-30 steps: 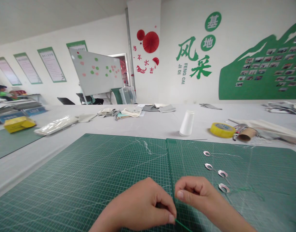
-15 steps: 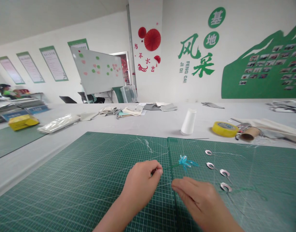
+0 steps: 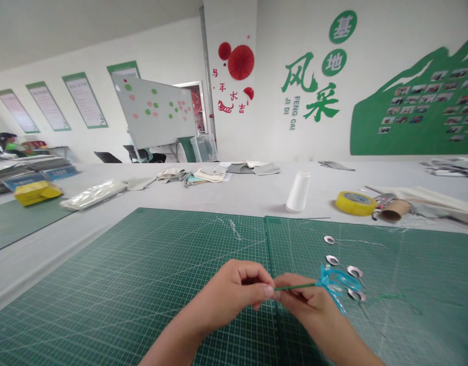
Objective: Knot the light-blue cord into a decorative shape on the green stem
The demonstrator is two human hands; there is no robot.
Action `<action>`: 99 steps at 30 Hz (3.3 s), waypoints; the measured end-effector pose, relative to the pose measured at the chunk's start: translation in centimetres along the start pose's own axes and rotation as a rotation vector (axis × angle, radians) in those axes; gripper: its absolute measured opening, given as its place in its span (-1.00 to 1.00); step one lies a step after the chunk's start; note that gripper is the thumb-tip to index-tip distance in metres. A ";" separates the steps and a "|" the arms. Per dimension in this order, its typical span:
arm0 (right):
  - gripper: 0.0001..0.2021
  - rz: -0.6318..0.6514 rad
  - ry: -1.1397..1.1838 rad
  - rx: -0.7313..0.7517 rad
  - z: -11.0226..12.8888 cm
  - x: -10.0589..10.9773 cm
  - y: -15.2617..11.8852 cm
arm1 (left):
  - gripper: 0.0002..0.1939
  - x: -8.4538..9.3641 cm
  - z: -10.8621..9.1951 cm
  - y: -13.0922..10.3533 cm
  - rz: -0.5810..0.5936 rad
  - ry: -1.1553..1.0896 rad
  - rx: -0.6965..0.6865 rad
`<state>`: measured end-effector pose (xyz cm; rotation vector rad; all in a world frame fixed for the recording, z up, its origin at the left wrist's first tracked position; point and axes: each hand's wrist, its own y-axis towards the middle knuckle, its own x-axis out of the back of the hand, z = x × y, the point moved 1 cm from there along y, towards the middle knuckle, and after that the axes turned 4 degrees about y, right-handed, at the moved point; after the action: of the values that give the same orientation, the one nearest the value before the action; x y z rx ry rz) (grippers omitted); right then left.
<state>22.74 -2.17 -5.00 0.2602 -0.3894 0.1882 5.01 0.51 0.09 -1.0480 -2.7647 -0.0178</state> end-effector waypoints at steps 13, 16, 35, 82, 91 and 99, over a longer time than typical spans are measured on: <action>-0.79 0.246 0.280 -0.162 0.0 1.2 0.0 | -0.88 -0.5 0.0 -0.9 0.284 0.312 0.081; -0.78 0.200 0.189 -0.140 0.2 1.8 0.1 | -0.87 -0.6 -0.1 -0.7 0.230 0.436 0.104; -0.70 -0.045 -0.535 0.233 1.6 0.3 -1.4 | -0.79 -0.1 1.1 1.0 -0.353 0.585 0.036; -0.78 0.087 0.010 -0.002 2.1 1.5 -0.6 | -0.85 -0.7 0.1 -0.5 0.114 0.544 0.107; -0.71 -0.012 -0.465 0.227 2.0 0.7 -1.3 | -0.79 0.2 1.2 0.7 -0.234 0.656 0.119; -0.70 -0.045 -0.442 0.226 1.1 0.5 -1.4 | -0.79 0.4 1.1 1.2 -0.257 0.327 0.091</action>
<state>23.11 -3.74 -4.12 0.5368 -0.8016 0.1287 5.35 1.78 -0.98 -0.5998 -2.5513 -0.0888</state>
